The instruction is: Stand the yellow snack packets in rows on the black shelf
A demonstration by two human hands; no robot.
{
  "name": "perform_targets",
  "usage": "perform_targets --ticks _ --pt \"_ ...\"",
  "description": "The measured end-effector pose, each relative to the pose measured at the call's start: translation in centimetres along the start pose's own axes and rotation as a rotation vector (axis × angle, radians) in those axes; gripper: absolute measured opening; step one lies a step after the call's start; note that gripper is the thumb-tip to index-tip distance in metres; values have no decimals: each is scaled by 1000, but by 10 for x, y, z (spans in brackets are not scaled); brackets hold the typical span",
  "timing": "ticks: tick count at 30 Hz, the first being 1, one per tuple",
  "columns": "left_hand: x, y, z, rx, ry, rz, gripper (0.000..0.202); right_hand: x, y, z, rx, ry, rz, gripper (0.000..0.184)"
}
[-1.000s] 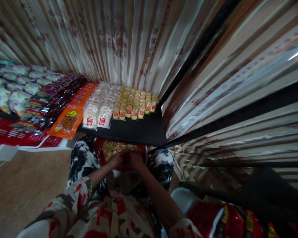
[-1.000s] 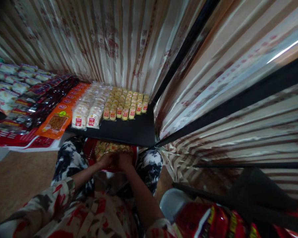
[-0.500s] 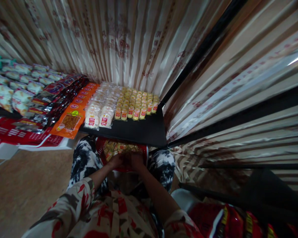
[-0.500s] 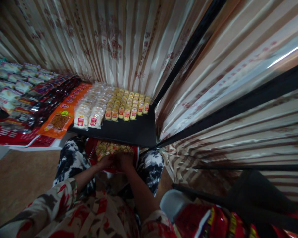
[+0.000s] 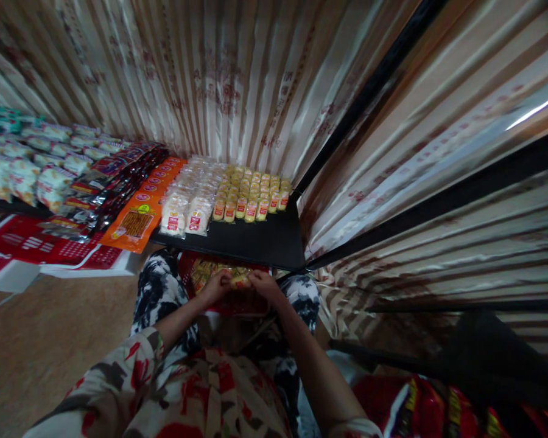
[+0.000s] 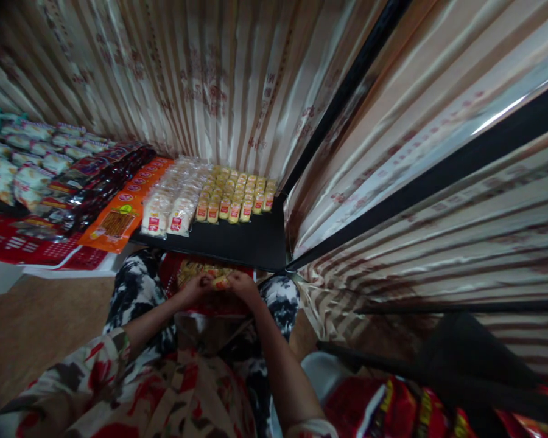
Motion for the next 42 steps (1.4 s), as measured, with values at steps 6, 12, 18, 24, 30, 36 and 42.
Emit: perform_targets --ticks 6,12,18,24,30,36,42 --pt "-3 9 33 38 201 -21 24 11 1 -6 -111 -300 -91 40" --pt "-10 12 58 69 305 23 32 25 7 -20 -62 -420 -69 50" --pt "-13 0 78 27 276 102 23 33 12 -29 80 -636 1 47" --pt "-24 -22 93 -43 305 190 21 34 2 -24 183 -633 133 35" --pt "-41 -51 109 -40 129 166 22 51 -9 -24 220 -661 273 31" --pt "-46 -80 133 -139 -344 205 33 83 -30 -15 140 -559 484 41" --pt "-67 -101 157 -342 -363 148 35 113 -58 -15 99 -417 578 39"
Point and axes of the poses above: each hand's wrist, its own y-axis away from the middle knuckle, its own x-axis out of the back of the hand, z = x × y, the point moved 6 cm from there along -y, towards the middle knuckle, and after that the axes turned 11 degrees about -x, right-handed, at the moved point
